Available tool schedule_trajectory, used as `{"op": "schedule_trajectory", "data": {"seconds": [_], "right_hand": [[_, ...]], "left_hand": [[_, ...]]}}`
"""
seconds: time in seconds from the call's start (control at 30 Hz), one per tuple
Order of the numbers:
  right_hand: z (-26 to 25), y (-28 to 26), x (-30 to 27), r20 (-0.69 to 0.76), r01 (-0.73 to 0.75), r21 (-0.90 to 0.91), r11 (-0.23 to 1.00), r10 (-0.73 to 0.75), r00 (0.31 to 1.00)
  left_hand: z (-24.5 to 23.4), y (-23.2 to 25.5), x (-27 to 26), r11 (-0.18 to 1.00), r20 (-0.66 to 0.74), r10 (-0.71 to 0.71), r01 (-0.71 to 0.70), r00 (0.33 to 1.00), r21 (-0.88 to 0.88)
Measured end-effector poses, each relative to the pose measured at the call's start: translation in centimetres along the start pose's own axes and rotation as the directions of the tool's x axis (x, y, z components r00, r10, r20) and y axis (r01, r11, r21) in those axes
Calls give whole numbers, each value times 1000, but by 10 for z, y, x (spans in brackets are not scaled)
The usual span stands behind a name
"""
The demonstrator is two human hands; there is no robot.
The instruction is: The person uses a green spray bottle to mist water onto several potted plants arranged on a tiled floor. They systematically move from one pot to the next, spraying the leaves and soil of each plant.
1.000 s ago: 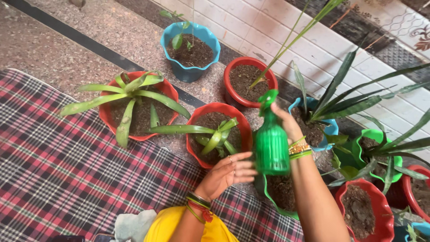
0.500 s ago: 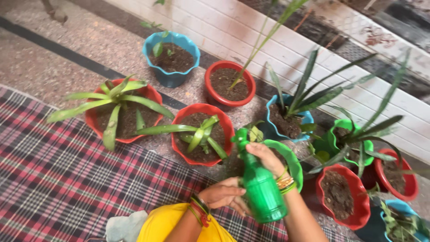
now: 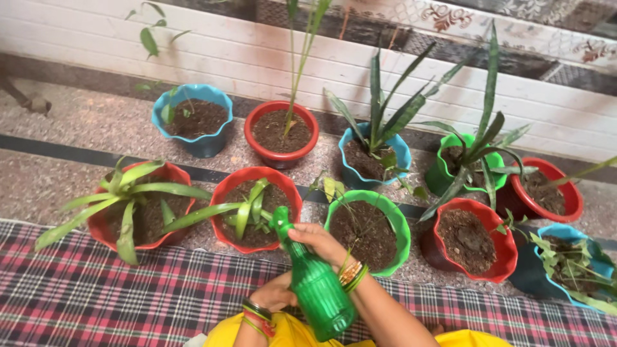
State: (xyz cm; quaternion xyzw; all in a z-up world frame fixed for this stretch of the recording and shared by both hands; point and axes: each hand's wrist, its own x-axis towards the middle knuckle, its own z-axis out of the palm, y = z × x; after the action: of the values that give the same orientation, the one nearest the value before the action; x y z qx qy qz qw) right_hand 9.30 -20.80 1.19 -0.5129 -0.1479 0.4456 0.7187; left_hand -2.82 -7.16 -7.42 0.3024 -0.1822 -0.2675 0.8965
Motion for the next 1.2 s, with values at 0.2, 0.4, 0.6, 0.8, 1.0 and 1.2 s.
{"op": "schedule_trajectory", "data": {"seconds": [0.2,0.4,0.6,0.8,1.0,1.2], "right_hand": [[-7,10,-21,-12,82,32,996,-81,997],[-38,0,-109,-432,271,34,962,-230,872],[-79,24,-178,-582,231,137,963,-110,806],[-104,51,-182,-441,254,310,916,-98,892],[-126,64,-171,-323,232,395,889,-102,941],[-146,84,-171,-322,315,163,935,-251,913]], "left_hand": [[-8,-16,-1,996,64,-89,90,994,-20],[10,-56,19,945,49,-322,324,945,-43],[19,-106,70,916,115,-369,381,922,-123],[39,-144,134,902,64,-388,393,920,-178],[54,-164,195,895,40,-399,398,916,-203],[64,-184,201,903,-31,-375,358,926,-238]]}}
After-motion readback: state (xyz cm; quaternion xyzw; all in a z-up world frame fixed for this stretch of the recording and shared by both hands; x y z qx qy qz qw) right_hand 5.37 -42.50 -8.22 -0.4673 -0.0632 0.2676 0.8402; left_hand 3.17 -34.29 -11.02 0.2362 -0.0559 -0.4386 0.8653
